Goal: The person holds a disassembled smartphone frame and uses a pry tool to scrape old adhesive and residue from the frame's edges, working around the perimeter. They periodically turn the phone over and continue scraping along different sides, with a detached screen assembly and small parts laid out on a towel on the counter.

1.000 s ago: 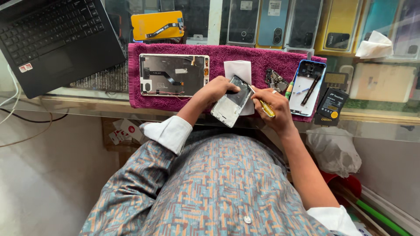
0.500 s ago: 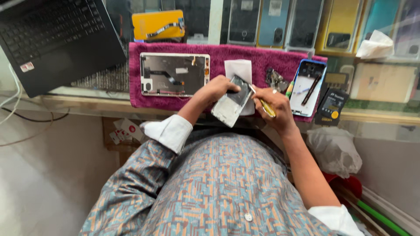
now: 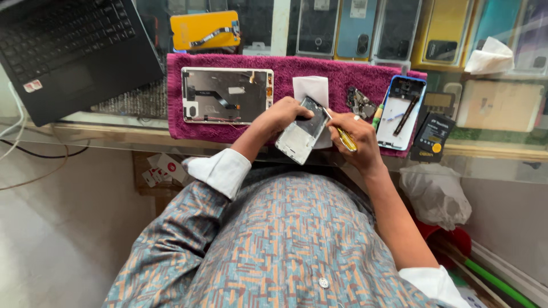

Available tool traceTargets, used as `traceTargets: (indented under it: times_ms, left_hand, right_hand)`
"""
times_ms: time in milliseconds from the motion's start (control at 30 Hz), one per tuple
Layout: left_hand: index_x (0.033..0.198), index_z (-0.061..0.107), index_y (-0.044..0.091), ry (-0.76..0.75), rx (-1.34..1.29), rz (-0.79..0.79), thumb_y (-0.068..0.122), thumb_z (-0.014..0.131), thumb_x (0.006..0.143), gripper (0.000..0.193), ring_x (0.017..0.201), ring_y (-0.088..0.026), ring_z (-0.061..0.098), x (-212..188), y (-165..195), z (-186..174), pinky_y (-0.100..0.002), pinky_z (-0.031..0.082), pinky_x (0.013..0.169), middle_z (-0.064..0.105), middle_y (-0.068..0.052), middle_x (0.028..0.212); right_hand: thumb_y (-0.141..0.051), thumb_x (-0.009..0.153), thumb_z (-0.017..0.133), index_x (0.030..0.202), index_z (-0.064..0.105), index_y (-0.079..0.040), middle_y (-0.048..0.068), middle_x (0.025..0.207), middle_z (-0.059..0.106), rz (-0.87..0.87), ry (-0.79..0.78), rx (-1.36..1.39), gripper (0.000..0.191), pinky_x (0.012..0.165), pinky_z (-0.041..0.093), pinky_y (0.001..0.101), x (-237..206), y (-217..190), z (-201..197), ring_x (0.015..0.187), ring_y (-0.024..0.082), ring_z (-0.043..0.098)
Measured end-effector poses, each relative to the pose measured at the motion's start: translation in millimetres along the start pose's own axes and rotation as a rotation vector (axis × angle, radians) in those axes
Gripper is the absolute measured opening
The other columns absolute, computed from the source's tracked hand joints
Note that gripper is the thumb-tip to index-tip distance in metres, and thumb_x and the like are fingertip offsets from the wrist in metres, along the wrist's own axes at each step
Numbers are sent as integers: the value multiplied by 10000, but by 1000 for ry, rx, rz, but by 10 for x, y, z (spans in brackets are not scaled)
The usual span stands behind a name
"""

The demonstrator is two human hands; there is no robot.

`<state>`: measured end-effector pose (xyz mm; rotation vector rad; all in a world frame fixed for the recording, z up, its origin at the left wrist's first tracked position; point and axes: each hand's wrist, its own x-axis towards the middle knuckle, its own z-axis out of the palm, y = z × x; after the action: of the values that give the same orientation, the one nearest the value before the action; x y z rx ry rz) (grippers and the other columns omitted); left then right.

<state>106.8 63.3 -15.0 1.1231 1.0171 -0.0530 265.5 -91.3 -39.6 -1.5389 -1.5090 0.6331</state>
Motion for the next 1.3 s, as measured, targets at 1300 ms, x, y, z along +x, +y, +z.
traceTargets:
  times_ms: [1300]
  left_hand:
    - [923, 707, -40, -75, -162, 254, 135, 649, 924, 185, 692, -73, 633, -789, -390, -64, -271, 530, 652, 722, -26, 817]
  right_hand:
    - [-72, 964, 761, 1024, 747, 17, 63, 822, 741, 175, -225, 133, 108, 642, 526, 254, 375, -443, -120, 727, 106, 639]
